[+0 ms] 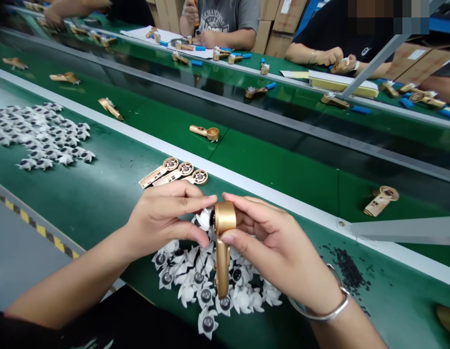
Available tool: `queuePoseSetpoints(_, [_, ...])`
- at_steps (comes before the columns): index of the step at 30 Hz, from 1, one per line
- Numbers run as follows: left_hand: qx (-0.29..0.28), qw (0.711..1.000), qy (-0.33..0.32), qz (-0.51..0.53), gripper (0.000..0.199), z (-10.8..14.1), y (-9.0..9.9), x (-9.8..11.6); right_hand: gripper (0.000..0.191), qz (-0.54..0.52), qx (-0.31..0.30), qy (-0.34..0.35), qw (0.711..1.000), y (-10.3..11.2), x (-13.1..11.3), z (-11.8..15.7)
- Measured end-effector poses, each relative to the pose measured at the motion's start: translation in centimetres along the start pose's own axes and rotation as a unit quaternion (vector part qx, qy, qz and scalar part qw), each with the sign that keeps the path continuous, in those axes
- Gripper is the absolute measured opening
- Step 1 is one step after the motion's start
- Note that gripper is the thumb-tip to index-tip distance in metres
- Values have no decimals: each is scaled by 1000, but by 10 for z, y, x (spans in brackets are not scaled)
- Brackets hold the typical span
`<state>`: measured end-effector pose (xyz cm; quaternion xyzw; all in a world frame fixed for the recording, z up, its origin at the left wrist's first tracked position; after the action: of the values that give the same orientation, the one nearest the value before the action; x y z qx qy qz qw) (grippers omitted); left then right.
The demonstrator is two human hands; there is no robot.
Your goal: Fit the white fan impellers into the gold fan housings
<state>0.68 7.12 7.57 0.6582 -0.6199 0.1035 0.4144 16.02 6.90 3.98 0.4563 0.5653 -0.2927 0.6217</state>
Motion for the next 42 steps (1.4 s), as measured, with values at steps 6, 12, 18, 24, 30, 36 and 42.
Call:
queuePoseSetpoints(6, [-19,999,33,15,62,0,-10,-1,53,213,4,109,971,7,-21,9])
queuePoseSetpoints(12, [-26,933,256,251,68,14,-32,-32,57,318,-19,187,929,8,-36,18])
queuePoseSetpoints(18, [-19,831,385,400,63,24,-56,-43,56,328,-33,191,925,14,-38,16])
queuePoseSetpoints(24, [-20,782,416,463,56,29,-71,-39,56,296,-66,172,937,9,-37,15])
queuePoseSetpoints(30, [-74,839,447,300,108,24,-52,-63,48,221,-23,65,973,27,-10,-1])
queuePoseSetpoints(36, [-375,888,250,-93,55,23,-32,-72,42,393,209,-208,871,148,74,-54])
queuePoseSetpoints(42, [-447,850,231,-154,32,57,-56,-86,41,445,240,-186,842,183,89,-17])
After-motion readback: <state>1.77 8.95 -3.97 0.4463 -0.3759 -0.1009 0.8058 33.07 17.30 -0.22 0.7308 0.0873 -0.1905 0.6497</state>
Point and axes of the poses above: each hand's wrist, its own z-axis away from the middle knuckle, its own y-axis out of the back of the hand, x = y × z, the point moved 9 cm from there along -z, towards the middle knuckle, and after that the axes turned 1 degree about y, right-handed, at the moved point
